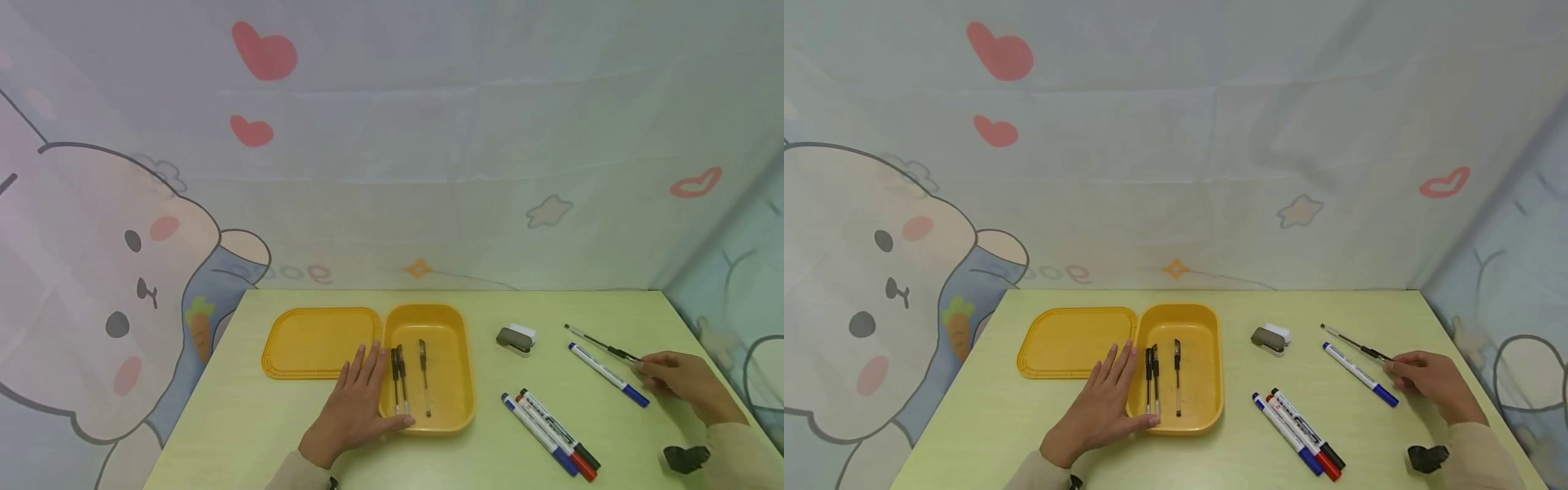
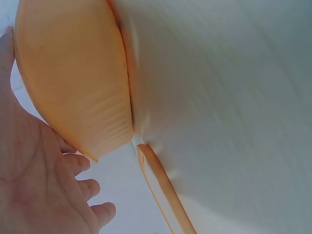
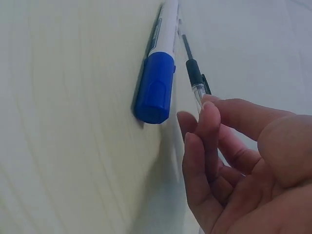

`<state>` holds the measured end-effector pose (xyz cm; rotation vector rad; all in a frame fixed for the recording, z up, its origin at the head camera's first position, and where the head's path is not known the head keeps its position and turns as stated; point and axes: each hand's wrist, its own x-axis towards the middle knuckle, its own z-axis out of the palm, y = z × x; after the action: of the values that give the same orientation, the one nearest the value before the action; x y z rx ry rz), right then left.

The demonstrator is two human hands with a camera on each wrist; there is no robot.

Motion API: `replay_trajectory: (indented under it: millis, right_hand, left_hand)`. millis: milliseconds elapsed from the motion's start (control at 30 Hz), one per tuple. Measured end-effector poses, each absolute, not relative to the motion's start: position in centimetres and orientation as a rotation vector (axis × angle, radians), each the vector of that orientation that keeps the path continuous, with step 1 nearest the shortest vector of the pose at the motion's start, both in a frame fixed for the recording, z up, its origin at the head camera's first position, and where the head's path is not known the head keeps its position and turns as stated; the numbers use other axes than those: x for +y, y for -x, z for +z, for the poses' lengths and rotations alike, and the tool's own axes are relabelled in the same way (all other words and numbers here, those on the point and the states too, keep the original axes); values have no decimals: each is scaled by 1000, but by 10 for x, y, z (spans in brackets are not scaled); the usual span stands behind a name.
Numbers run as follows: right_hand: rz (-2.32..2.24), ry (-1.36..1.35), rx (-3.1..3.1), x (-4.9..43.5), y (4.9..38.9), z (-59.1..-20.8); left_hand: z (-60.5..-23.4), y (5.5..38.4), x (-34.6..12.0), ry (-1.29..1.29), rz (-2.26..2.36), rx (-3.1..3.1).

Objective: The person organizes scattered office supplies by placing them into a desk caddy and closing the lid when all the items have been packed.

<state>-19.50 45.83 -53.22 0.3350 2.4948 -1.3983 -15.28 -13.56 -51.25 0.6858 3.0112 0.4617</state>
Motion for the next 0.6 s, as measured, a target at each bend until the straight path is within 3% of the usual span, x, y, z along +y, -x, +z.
replay_trajectory:
  millis: [600]
  right_hand:
    - [-1898,-307,2276,450,189,-517]
  left_hand:
    - [-514,154,-136,-685,449,3002]
